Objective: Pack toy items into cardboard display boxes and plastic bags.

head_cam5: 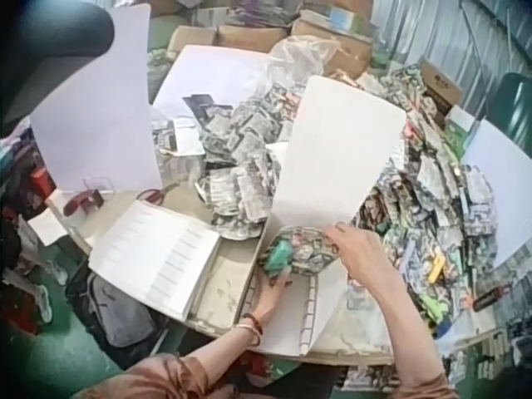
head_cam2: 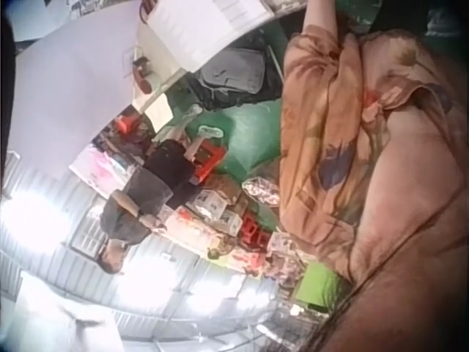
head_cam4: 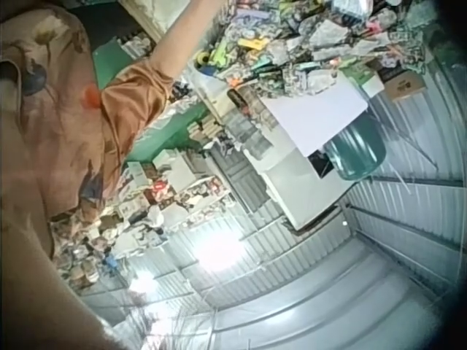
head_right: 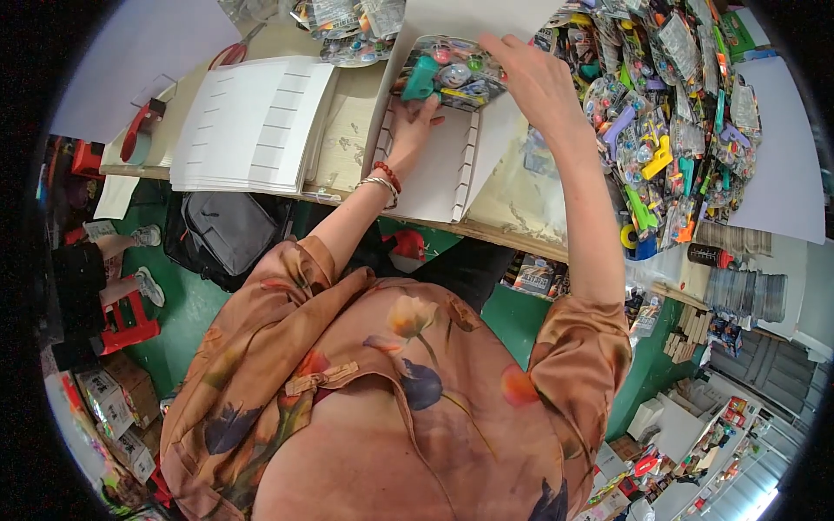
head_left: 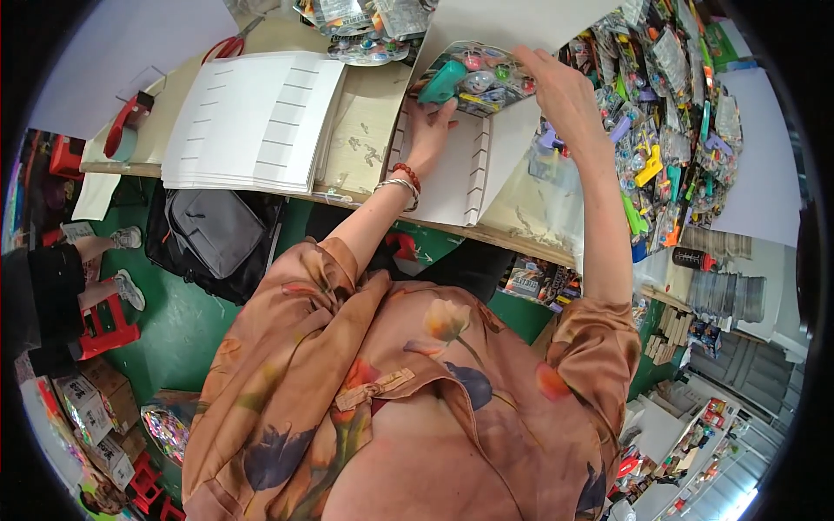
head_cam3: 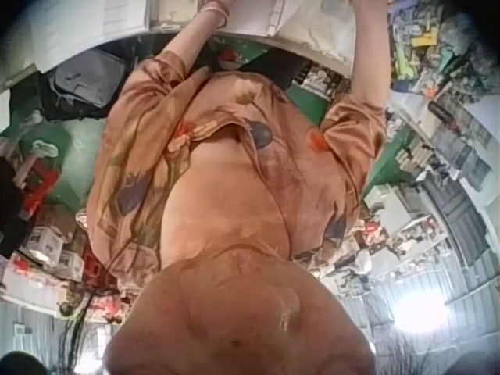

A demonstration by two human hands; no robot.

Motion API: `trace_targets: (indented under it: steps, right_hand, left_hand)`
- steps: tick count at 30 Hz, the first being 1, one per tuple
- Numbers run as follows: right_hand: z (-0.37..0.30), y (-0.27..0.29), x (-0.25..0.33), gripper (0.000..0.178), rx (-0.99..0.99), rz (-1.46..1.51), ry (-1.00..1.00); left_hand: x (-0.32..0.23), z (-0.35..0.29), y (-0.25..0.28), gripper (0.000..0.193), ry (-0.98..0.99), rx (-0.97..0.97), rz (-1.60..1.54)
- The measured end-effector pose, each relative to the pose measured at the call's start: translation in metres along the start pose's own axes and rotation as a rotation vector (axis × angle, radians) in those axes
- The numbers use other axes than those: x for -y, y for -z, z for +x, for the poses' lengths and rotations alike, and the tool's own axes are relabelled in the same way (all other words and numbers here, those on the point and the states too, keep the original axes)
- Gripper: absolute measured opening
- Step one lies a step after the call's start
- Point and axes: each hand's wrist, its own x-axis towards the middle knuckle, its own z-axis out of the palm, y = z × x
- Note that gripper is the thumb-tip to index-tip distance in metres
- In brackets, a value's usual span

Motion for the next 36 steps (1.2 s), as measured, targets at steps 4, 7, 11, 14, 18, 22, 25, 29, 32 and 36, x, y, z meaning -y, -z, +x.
trace_targets:
  steps: [4, 7, 11, 14, 18, 22, 25, 29, 32, 36]
  right_hand:
    - [-0.008, 0.002, -0.007, 0.037, -0.003, -0.011, -0.033]
    - [-0.010, 0.005, -0.003, 0.033, -0.012, -0.029, -0.056]
    - [-0.019, 0.005, -0.007, 0.028, 0.008, -0.089, -0.093]
    - [-0.018, 0.005, -0.005, 0.028, 0.007, -0.116, -0.111]
    - [-0.017, 0.002, -0.015, 0.028, -0.020, -0.123, -0.072]
    - [-0.020, -0.001, -0.024, 0.031, -0.074, -0.095, -0.014]
    - [-0.021, -0.002, -0.029, 0.033, -0.064, -0.107, -0.002]
    - [-0.024, 0.001, -0.024, 0.034, -0.041, -0.119, 0.001]
    - [-0.030, -0.002, -0.027, 0.035, 0.010, -0.165, -0.035]
    - [-0.037, -0.012, -0.037, 0.032, -0.089, -0.046, -0.009]
  left_hand:
    - [0.008, 0.001, 0.001, 0.054, 0.099, 0.106, 0.002]
    - [0.011, 0.009, 0.013, 0.040, 0.359, 0.167, -0.566]
    - [-0.005, 0.001, -0.016, 0.041, 0.484, -0.001, -0.673]
    - [-0.002, 0.003, -0.019, 0.043, 0.490, -0.062, -0.625]
    - [0.006, 0.005, -0.021, 0.045, 0.368, -0.027, -0.655]
    - [0.008, 0.006, -0.020, 0.047, 0.385, -0.029, -0.831]
    - [0.001, 0.016, -0.027, 0.048, 0.509, -0.163, -0.784]
    - [-0.004, 0.028, -0.038, 0.048, 0.580, -0.249, -0.751]
    - [-0.001, 0.035, -0.044, 0.044, 0.546, -0.286, -0.867]
    - [0.005, 0.041, -0.048, 0.042, 0.470, -0.282, -0.822]
